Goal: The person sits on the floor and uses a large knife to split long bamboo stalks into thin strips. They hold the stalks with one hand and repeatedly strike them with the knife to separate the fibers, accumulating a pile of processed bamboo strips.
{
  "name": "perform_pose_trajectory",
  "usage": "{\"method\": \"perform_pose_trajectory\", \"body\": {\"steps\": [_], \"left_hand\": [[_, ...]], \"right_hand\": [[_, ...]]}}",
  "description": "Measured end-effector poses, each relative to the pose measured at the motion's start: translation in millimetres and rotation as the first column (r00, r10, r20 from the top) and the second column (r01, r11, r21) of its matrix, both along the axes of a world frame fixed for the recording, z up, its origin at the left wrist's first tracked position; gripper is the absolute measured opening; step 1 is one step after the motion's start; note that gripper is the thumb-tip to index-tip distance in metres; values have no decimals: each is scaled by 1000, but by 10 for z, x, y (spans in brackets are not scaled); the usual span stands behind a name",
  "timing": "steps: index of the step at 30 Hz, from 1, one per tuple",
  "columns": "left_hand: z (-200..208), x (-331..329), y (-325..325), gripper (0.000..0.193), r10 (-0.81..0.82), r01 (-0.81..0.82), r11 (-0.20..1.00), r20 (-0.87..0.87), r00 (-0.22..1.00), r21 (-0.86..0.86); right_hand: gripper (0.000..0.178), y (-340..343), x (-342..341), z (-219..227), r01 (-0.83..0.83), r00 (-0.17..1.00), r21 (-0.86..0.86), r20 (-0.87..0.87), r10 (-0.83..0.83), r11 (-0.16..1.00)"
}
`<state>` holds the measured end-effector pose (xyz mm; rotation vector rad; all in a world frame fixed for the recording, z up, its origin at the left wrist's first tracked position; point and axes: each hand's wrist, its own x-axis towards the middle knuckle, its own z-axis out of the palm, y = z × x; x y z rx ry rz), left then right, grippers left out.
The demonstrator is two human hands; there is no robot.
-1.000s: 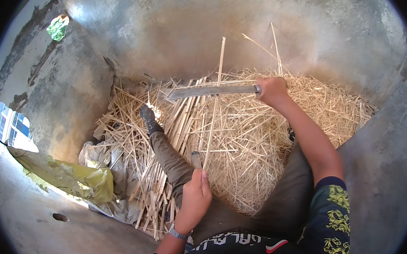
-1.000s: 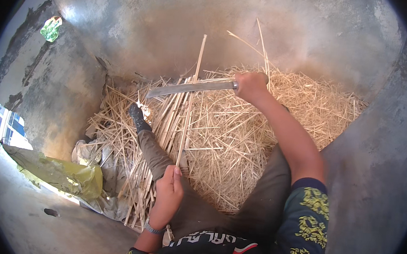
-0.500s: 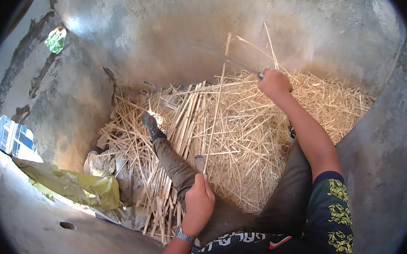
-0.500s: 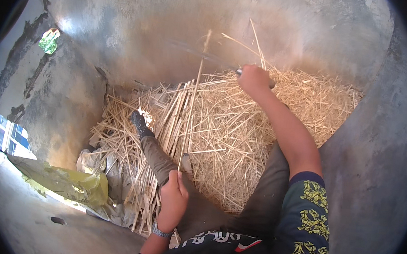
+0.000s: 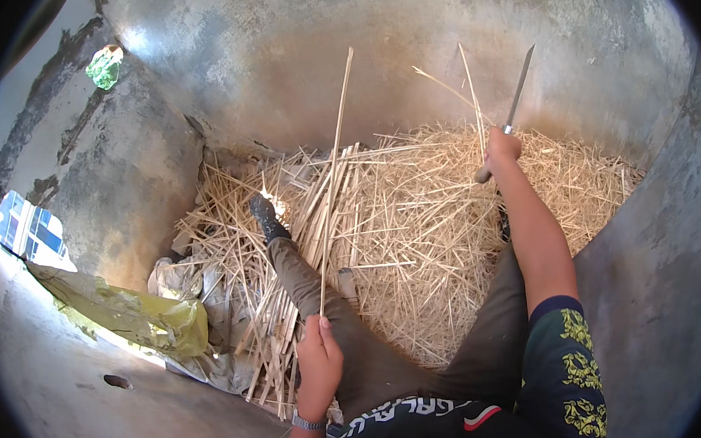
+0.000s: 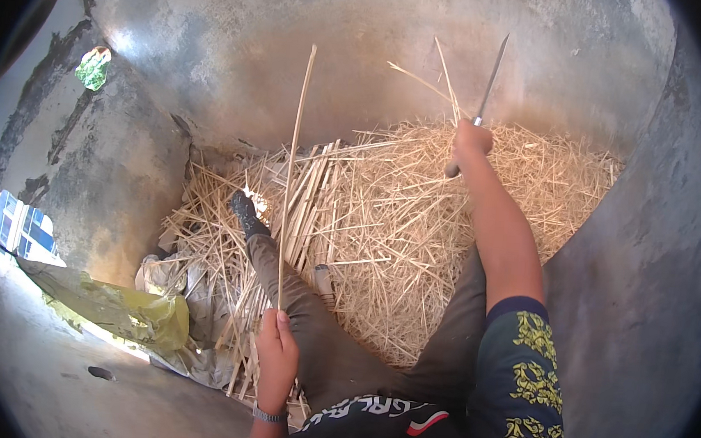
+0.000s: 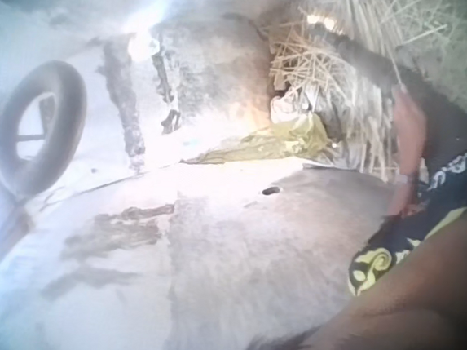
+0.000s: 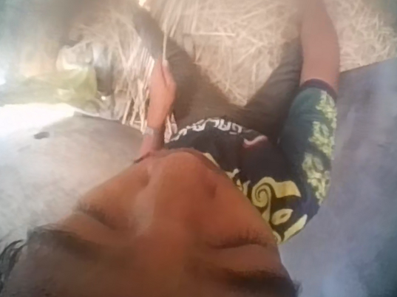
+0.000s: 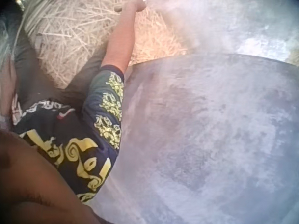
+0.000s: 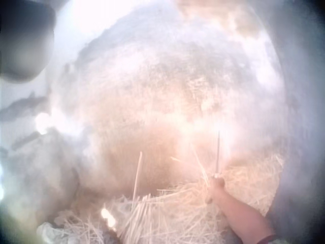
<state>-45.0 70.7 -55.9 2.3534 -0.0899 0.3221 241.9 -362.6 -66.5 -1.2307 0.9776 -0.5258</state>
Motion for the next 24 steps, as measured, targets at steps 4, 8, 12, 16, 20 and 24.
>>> {"method": "perform_pose_trajectory", "body": {"steps": [4, 8, 12, 16, 20, 24], "left_hand": [[-59, 155, -98, 22, -65, 59, 989, -43, 997, -133], [-108, 185, -299, 19, -64, 68, 994, 46, 997, -86], [-113, 131, -360, 17, -66, 22, 977, 204, 977, 213], [-63, -24, -240, 14, -160, 123, 969, 161, 974, 214], [-207, -129, 10, 19, -229, 227, 971, 14, 973, 80], [-226, -291, 256, 24, -242, 233, 967, -78, 967, -103]], "right_hand": [[18, 412, -96, 169, -114, 948, 147, 312, 63, 983], [19, 877, -668, 435, -337, 903, -322, 154, 400, 885], [18, 1095, -910, 614, -446, 866, -833, -308, 395, 328], [27, 812, -551, 562, -416, 898, -826, -307, 314, 380], [35, 352, -78, 194, -230, 967, -465, -204, 150, 855], [20, 362, -99, 1, -174, 982, -189, -101, 157, 966]]}}
